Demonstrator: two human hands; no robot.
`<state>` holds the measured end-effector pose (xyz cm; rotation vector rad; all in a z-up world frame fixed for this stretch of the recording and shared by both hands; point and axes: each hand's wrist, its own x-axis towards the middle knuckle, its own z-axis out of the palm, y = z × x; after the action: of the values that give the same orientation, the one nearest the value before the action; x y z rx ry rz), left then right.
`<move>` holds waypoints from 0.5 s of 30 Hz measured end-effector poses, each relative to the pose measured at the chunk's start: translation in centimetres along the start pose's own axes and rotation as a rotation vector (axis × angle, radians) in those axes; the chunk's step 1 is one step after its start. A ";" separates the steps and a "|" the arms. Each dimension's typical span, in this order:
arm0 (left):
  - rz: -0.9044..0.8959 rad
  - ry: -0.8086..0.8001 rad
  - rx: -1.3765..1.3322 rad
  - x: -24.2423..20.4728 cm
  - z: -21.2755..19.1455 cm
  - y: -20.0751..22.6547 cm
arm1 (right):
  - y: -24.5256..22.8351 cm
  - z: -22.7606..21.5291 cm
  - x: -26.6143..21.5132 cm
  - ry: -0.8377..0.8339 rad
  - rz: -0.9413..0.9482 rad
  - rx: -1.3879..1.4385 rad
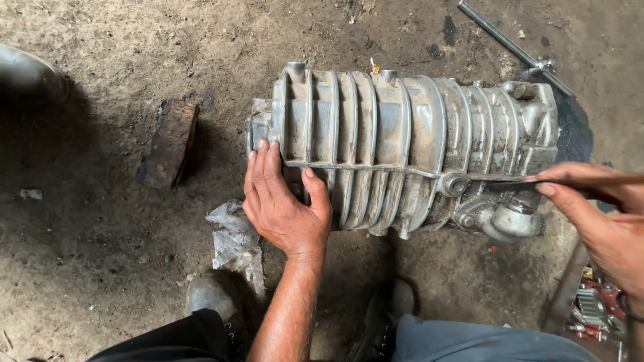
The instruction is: The person uses a yellow-handled scraper to remove grime and residue from the surface of a metallic engine block. They repeatedly scrape along the cooling fins and around bolt holes while holding the block steady with the other hand.
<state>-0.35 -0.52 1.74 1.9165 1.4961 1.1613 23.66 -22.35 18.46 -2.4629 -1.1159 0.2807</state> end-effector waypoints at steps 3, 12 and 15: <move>-0.002 -0.009 0.005 -0.1 0.0 0.0 | -0.7 -0.1 1.0 -0.046 -0.030 0.168; 0.008 0.012 -0.003 0.0 0.1 0.0 | -1.8 1.0 2.1 0.085 -0.002 0.400; 0.005 0.015 -0.006 -0.1 0.1 0.0 | -2.7 0.5 1.4 0.046 -0.082 0.221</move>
<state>-0.23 -0.58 1.66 1.9124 1.4954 1.1839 22.63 -19.59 19.19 -2.2137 -1.1009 0.3034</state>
